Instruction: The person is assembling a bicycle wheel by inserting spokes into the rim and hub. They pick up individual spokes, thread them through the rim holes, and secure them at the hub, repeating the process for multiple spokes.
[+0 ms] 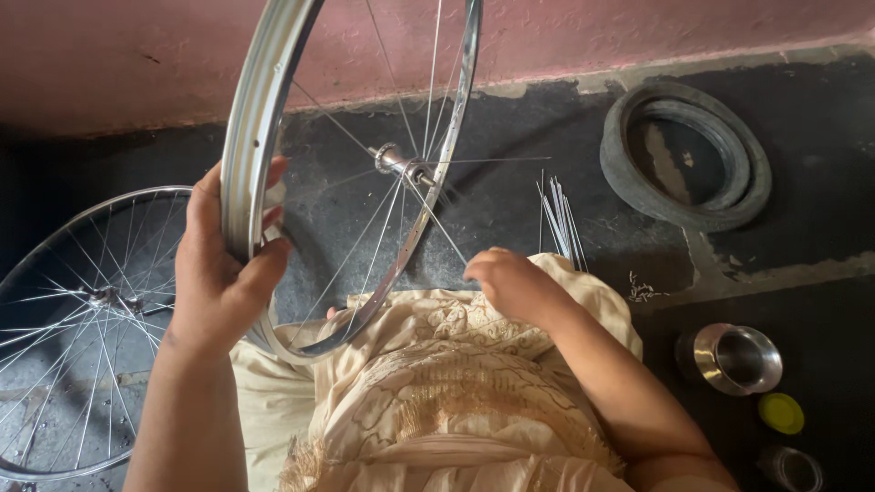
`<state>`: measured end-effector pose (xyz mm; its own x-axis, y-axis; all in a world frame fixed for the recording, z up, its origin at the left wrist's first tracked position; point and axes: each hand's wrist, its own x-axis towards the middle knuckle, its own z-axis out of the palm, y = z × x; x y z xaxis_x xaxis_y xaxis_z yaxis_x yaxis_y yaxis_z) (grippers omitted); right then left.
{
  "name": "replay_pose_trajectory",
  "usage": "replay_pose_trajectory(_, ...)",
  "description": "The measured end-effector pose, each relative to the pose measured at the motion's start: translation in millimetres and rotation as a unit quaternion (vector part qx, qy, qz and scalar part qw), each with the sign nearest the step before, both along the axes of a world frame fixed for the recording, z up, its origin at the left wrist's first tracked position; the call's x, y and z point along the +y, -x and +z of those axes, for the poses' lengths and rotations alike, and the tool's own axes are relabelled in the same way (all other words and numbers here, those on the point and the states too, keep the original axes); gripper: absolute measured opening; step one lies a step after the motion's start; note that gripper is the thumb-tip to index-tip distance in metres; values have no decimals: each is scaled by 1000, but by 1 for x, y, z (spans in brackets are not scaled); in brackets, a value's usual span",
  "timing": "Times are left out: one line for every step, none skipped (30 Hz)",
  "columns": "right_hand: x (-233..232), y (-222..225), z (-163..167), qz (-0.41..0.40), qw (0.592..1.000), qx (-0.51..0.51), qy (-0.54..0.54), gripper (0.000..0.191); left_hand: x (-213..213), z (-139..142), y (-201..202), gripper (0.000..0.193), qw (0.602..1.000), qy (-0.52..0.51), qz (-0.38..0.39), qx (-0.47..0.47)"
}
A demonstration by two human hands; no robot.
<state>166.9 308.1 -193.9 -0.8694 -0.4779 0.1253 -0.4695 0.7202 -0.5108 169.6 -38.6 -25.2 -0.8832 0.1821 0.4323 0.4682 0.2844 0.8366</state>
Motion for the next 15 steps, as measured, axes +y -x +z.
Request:
replay_pose_trajectory(2, 6, -7, -27, 1000, -2, 5, 32, -2, 0, 1, 77, 1000, -1, -4, 3)
replay_pose_trajectory(5, 11, -13, -52, 999, -4, 10, 36, -5, -1, 1, 78, 1000, -9, -10, 1)
replay_pose_trajectory(8, 16, -18, -62, 998, 17, -9, 33, -7, -1, 2, 79, 1000, -16, -15, -1)
replay_pose_trajectory(11, 22, -23, -71, 996, 39, -28, 30, -10, -1, 3, 80, 1000, -23, -20, -3)
replay_pose_trajectory(15, 27, -27, -80, 994, 59, -47, 29, -12, -2, 3, 80, 999, -27, -24, -1)
replay_pose_trajectory(18, 30, -30, -81, 991, 88, -55, 30, -13, -3, 3, 80, 999, -30, -28, -1)
replay_pose_trajectory(23, 31, -33, -83, 988, 116, -62, 30, -14, -3, 3, 81, 999, -33, -33, -1)
replay_pose_trajectory(27, 33, -35, -85, 983, 144, -70, 31, -14, -4, 3, 81, 999, -27, -25, 1)
replay_pose_trajectory(30, 34, -36, -83, 982, 154, -74, 30, -14, -5, 3, 81, 1000, -20, -18, 4)
replay_pose_trajectory(32, 35, -37, -83, 980, 164, -78, 29, -13, -6, 3, 81, 1000, -14, -12, 7)
replay_pose_trajectory(33, 35, -37, -83, 978, 174, -83, 28, -12, -6, 4, 81, 1000, -1, -1, 13)
replay_pose_trajectory(32, 33, -37, -72, 979, 169, -88, 28, -11, -6, 5, 81, 1000, 12, 9, 18)
replay_pose_trajectory(29, 30, -37, -62, 980, 163, -94, 28, -9, -6, 7, 81, 999, 25, 18, 23)
replay_pose_trajectory(25, 25, -35, -51, 981, 157, -100, 28, -8, -5, 9, 82, 999, 34, 32, 18)
replay_pose_trajectory(18, 19, -33, -24, 981, 165, -99, 26, -7, -4, 11, 82, 998, 44, 47, 13)
